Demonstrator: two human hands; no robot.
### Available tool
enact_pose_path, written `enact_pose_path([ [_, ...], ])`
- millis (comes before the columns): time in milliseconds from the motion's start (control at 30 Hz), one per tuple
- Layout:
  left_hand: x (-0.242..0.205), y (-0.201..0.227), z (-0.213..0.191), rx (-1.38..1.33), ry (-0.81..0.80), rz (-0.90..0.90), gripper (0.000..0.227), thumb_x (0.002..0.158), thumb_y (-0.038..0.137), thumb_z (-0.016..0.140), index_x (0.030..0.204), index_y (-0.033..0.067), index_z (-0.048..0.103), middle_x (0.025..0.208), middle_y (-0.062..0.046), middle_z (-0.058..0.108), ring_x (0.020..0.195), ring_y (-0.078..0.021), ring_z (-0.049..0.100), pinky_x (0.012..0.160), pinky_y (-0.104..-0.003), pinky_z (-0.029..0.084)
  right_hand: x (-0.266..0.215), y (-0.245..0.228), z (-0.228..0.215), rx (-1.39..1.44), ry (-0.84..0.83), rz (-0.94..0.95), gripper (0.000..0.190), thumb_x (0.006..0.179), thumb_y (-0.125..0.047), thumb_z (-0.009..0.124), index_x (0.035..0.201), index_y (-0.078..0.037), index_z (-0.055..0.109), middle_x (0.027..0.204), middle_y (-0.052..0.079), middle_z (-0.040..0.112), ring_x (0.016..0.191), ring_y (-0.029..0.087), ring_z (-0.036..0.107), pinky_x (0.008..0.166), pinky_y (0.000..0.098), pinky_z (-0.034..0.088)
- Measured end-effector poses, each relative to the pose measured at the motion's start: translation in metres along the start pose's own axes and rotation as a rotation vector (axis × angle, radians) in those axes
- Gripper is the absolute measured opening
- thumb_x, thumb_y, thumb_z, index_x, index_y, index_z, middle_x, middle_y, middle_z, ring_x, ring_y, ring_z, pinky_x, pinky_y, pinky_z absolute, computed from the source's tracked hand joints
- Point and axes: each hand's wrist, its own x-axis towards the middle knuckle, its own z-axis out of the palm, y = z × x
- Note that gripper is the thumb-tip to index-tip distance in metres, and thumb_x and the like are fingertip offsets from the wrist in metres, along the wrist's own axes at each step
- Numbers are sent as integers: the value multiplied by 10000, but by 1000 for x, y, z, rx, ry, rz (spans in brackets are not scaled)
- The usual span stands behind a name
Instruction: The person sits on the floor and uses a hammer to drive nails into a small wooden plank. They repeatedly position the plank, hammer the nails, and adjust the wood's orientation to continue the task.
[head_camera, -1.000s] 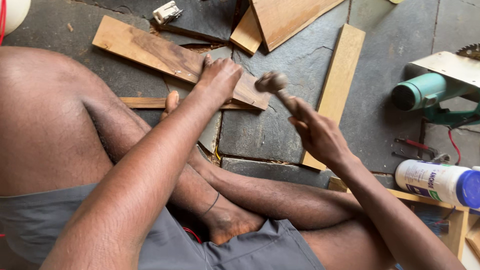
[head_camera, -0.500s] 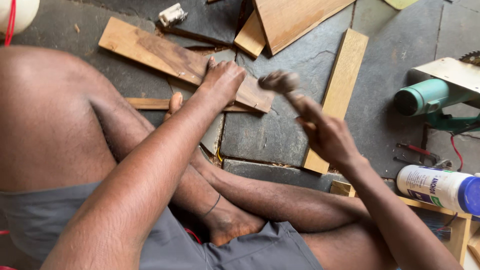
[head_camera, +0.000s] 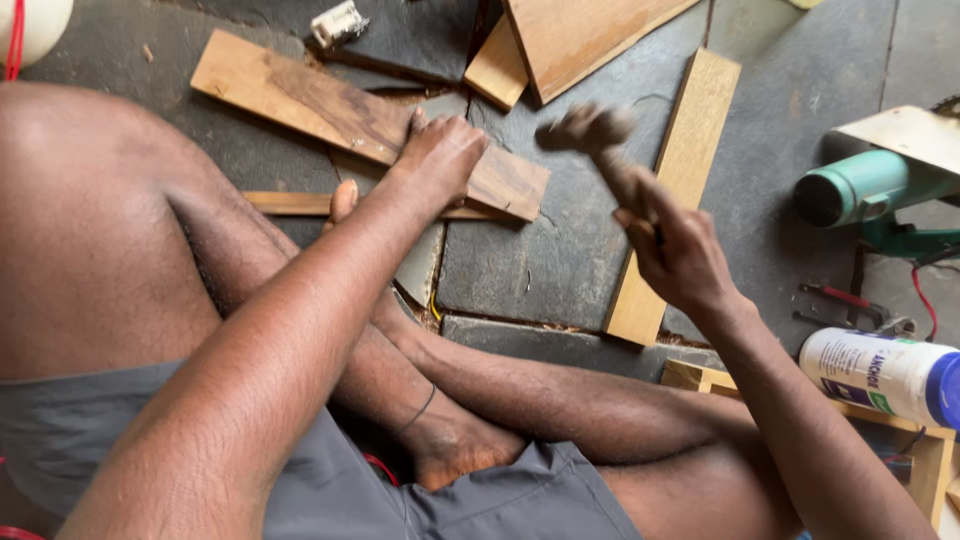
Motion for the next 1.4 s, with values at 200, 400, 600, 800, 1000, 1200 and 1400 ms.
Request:
enact_pose_path([
  [200, 10, -6, 14, -40, 55, 11, 260, 893, -183, 623, 1089, -33, 702, 1044, -243, 698, 941, -279, 738, 819, -293, 655, -2, 6, 4, -27, -70, 61, 439, 1073, -245, 563, 1486, -119, 484, 693, 85, 636, 466, 197, 575, 468, 376, 492],
  [400, 7, -8, 22, -27, 161, 68, 259, 831, -75, 731, 1064, 40, 743, 1096, -181, 698, 1091, -326, 686, 1047, -582, 485, -8, 22, 8, -344, -1, 61, 553, 986, -270, 685, 1508, -195, 517, 846, 118, 681, 620, 298, 669, 534, 432, 539],
  [600, -6, -14, 19, -37, 192, 174, 554, 792, 107, 808, 1310, 108, 611, 1246, -142, 633, 1248, -345, 568, 1149, -730, 309, -13, 50, 4, -607, 8, 322, 562, 927, -282, 732, 1468, -281, 579, 942, 100, 671, 808, 291, 695, 667, 420, 558],
  [800, -2, -39, -2, 69, -19, 348, 669, 861, 283, 782, 1422, 52, 503, 1320, -195, 606, 1219, -376, 584, 1054, -658, 427, -9, 56, 6, -599, 117, 251, 561, 897, -310, 753, 1399, -100, 615, 1204, 161, 632, 1087, 319, 596, 896, 439, 520],
  [1000, 11, -57, -49, -274, -275, 261, 542, 947, 509, 642, 1371, 171, 655, 1330, -115, 693, 1234, -295, 648, 1076, -476, 511, -20, 32, 7, -458, 134, 341, 467, 896, -256, 752, 1338, -133, 666, 1217, 117, 648, 1135, 295, 579, 977, 430, 492],
  [1200, 9, -53, -77, -300, -204, 56, 538, 912, 620, 567, 1315, 287, 695, 1307, -40, 704, 1220, -244, 663, 1111, -487, 460, -31, 11, -12, -357, 65, 519, 412, 911, -300, 735, 1302, -178, 691, 1175, 87, 662, 1149, 261, 594, 1030, 408, 485],
  [1400, 6, -52, -86, -259, -128, 111, 469, 928, 596, 571, 1251, 302, 740, 1265, -61, 733, 1215, -272, 661, 1100, -476, 470, -57, 50, -29, -266, -62, 910, 408, 912, -344, 731, 1291, -194, 703, 1257, 96, 652, 1120, 259, 666, 982, 400, 544],
])
